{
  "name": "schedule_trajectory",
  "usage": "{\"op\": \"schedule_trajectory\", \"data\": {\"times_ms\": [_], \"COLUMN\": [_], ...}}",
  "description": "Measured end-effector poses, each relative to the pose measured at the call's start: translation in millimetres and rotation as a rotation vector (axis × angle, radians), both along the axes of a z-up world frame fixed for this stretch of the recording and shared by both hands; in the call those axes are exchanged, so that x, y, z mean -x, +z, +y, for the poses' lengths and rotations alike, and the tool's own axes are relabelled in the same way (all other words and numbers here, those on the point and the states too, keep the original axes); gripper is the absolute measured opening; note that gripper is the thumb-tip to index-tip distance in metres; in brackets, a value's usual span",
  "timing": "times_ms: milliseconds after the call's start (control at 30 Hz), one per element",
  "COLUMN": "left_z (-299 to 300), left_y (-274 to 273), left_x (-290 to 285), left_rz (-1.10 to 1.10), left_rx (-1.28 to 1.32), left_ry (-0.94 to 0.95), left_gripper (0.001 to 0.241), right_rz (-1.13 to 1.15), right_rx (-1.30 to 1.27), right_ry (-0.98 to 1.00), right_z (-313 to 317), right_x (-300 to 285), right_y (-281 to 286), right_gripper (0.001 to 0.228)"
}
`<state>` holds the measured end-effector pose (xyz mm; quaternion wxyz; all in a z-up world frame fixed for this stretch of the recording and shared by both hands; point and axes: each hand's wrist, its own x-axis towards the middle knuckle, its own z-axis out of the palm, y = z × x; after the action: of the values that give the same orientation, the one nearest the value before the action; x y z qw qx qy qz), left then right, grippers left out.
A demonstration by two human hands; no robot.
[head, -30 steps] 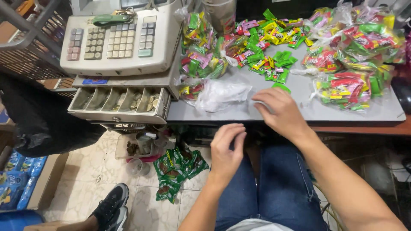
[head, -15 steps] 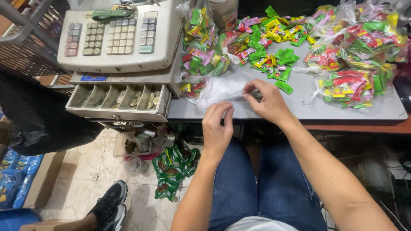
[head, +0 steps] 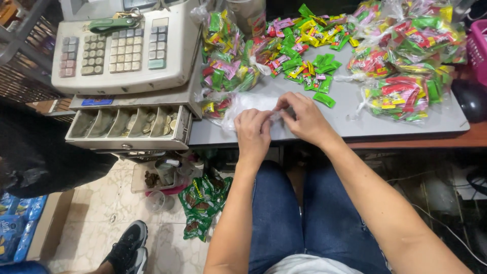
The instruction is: Bagging small individually wrapped candies into plastic bags at a checkout counter
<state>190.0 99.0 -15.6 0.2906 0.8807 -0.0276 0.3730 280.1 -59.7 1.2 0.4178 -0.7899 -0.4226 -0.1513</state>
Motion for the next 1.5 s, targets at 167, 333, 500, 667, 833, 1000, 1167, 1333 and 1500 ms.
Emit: {"op": "schedule_trajectory", "data": {"times_ms": [167,333,500,667,833,1000,1167,1333,1500], "left_z": [2.9,2.4,2.3,7.1,6.4,7.4,11.0,8.4,6.5], "left_y": [-2.0,-0.5,8.6,1.5,4.2,7.9,3.3,9.7,15.3], "left_x": [-3.9,-4.3,2.2,0.7,0.2,1.3,-3.6,-1.6,1.6], "left_rz": [-0.016,-0.027,0.002,-0.001,-0.011,0.062,0.066,0.069,0.125], "left_rx": [0.075,0.065,0.15,0.244,0.257,0.237,0.274,0.282,0.26], "left_ry": [0.014,0.018,-0.03,-0.048,-0.062,-0.088,-0.095,-0.075,-0.077], "left_gripper": [0.017,0.017,0.025,0.023,0.022,0.005,0.013,0.024,0.009], "right_rz": [-0.02,-0.033,-0.032,-0.008,-0.006,-0.003,-0.023,-0.037,-0.057], "right_rx": [0.025,0.017,0.03,-0.006,-0.021,-0.062,-0.045,-0.004,-0.081], "right_ry": [0.053,0.13,0.092,0.108,0.106,0.067,0.115,0.086,0.086], "right_z": [0.9,-2.8,-3.0,-2.9,-4.4,-6.1,-3.1,-3.1,-2.2], "right_x": [-1.1,10.3,-3.0,3.0,-4.8,-6.5,-4.0,-0.7,6.0], "right_y": [-1.2,17.7,-6.2,3.0,-6.9,-9.4,-4.7,-2.0,6.1], "right_gripper": [0.026,0.031,0.018,0.02,0.018,0.017,0.027,0.021,0.017]}}
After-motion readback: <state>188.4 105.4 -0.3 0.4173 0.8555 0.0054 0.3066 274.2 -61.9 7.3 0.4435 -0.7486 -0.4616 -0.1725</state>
